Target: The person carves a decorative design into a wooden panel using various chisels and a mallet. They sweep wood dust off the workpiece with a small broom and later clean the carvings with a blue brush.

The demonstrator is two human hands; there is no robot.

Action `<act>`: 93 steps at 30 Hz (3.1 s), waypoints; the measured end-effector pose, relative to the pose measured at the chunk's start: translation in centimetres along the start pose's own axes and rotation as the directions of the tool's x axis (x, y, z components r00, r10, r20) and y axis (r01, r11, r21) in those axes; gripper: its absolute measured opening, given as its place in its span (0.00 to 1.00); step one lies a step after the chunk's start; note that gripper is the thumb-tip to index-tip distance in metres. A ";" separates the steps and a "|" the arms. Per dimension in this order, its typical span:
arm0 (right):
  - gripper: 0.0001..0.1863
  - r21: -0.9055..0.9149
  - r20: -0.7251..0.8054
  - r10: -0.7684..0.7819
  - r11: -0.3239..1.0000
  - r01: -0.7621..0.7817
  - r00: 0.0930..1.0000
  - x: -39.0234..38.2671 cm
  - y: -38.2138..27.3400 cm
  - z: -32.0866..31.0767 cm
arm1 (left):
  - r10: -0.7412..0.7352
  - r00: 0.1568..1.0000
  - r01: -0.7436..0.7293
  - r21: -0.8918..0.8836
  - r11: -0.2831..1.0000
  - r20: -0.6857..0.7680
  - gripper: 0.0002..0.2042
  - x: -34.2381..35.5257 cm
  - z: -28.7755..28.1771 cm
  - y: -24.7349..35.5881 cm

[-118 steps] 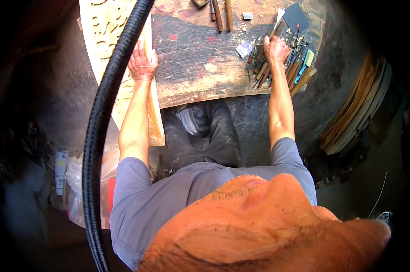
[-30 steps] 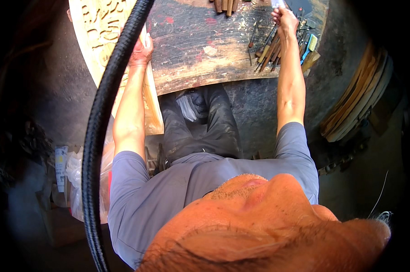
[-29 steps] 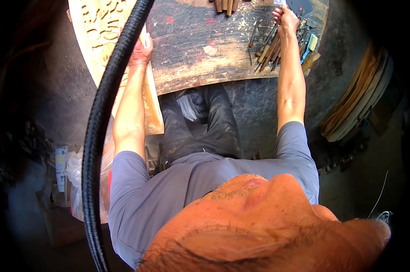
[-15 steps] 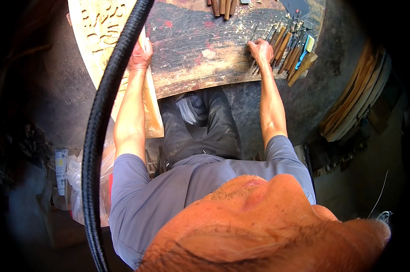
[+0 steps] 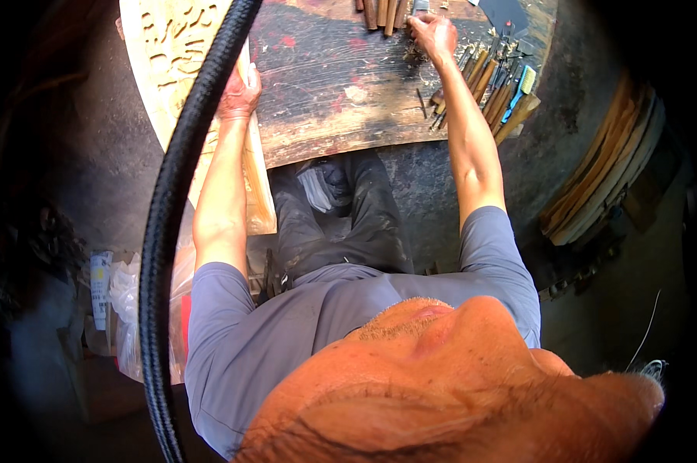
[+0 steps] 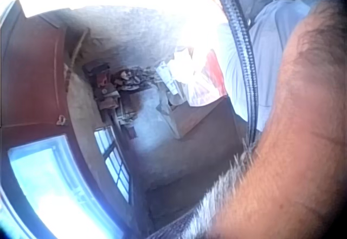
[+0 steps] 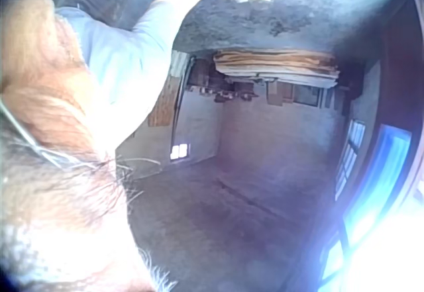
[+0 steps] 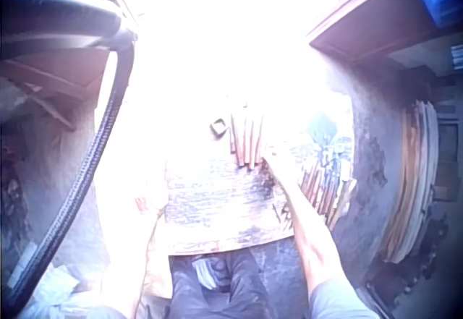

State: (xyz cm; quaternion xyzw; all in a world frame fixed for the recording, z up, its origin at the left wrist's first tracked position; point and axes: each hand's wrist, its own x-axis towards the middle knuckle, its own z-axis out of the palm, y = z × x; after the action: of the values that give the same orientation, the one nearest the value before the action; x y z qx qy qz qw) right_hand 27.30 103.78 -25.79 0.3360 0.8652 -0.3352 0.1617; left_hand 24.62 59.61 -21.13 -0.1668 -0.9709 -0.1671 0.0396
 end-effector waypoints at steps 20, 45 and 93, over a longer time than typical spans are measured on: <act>0.21 -0.182 -0.262 -0.283 0.953 0.241 0.922 1.2 -3.9 -0.7 | 0.016 0.998 -0.016 0.013 1.000 -0.059 0.32 0.3 0.4 -0.2; 0.17 0.062 0.148 -0.204 0.979 0.197 0.968 3.2 -3.8 0.9 | 0.005 0.999 -0.008 -0.061 0.998 -0.048 0.34 0.0 0.0 -0.6; 0.31 -0.492 -0.079 0.366 0.794 -0.356 0.927 -9.2 7.9 -4.4 | 0.051 0.964 0.031 0.299 0.954 -0.262 0.39 14.4 5.2 -0.7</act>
State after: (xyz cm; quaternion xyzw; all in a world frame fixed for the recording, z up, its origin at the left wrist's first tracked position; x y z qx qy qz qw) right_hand 39.19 106.80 -21.72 0.4382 0.8403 -0.0669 0.3123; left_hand 10.73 65.25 -24.29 -0.1395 -0.9699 -0.0381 0.1957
